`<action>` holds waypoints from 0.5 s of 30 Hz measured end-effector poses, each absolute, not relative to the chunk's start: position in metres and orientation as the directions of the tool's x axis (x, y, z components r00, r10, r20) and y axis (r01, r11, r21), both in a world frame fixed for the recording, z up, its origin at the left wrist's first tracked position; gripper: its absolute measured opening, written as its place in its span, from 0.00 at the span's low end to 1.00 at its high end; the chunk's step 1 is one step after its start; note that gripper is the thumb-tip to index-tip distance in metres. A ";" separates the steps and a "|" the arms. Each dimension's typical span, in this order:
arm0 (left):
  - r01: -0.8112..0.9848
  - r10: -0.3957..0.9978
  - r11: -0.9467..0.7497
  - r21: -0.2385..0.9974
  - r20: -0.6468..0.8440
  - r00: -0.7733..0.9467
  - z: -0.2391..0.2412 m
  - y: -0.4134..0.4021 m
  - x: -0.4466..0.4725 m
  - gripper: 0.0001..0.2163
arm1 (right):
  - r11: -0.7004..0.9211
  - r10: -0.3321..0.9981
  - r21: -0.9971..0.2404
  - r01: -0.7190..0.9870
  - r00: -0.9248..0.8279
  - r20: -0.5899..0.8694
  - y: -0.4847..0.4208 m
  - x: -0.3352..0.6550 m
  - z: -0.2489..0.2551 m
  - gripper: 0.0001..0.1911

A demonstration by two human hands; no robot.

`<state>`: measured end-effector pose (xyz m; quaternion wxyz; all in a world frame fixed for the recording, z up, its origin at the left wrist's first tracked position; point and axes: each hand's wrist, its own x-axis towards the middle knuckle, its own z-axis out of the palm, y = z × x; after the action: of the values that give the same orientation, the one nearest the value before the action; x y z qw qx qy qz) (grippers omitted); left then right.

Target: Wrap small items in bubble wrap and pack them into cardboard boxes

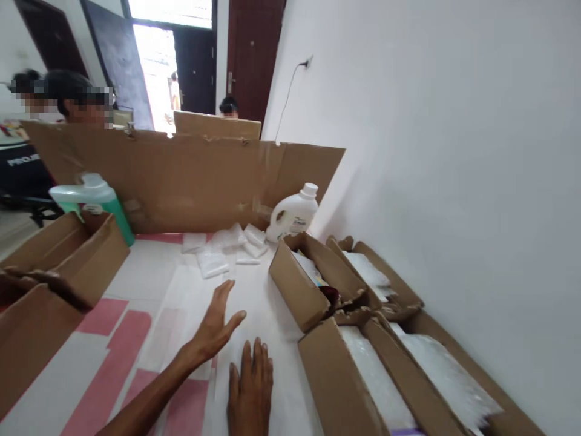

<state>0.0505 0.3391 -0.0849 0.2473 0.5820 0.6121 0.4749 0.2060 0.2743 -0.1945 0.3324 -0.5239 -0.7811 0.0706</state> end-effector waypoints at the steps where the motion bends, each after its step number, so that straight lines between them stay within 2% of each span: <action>1: 0.521 0.924 -0.141 0.842 0.301 -0.235 -0.069 0.314 0.030 0.31 | 0.444 0.862 -0.427 0.787 -0.246 0.443 0.275 0.207 -0.198 0.30; 3: 0.773 0.790 -0.097 0.626 0.521 -0.323 -0.030 0.266 -0.016 0.29 | 0.434 0.862 -0.394 0.810 -0.246 0.443 0.277 0.206 -0.202 0.32; 5: 0.910 0.633 0.093 0.404 0.682 -0.368 0.010 0.223 -0.060 0.29 | 0.438 0.853 -0.372 0.818 -0.248 0.459 0.280 0.205 -0.203 0.34; 6: 0.919 0.594 0.230 0.322 0.702 -0.394 0.028 0.202 -0.079 0.29 | 0.443 0.848 -0.364 0.819 -0.251 0.467 0.281 0.204 -0.204 0.35; 9: 0.779 0.600 0.612 0.136 0.562 -0.569 0.060 0.150 -0.119 0.28 | 0.454 0.838 -0.350 0.819 -0.260 0.480 0.281 0.203 -0.203 0.37; 12: 0.691 0.658 0.720 -0.055 0.368 -0.657 0.060 0.118 -0.142 0.27 | 0.450 0.842 -0.353 0.820 -0.258 0.474 0.280 0.202 -0.201 0.37; 14: 0.643 0.629 0.764 -0.058 0.286 -0.723 0.048 0.106 -0.158 0.23 | 0.447 0.844 -0.355 0.821 -0.255 0.471 0.279 0.201 -0.199 0.37; 15: 0.609 0.590 0.793 -0.014 0.263 -0.763 0.041 0.101 -0.168 0.21 | 0.446 0.845 -0.357 0.821 -0.254 0.470 0.278 0.200 -0.198 0.37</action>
<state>-0.1677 0.1014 0.0413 -0.1279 0.3196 0.9382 0.0364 0.2000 0.2784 -0.1977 0.3102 -0.5261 -0.7916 0.0196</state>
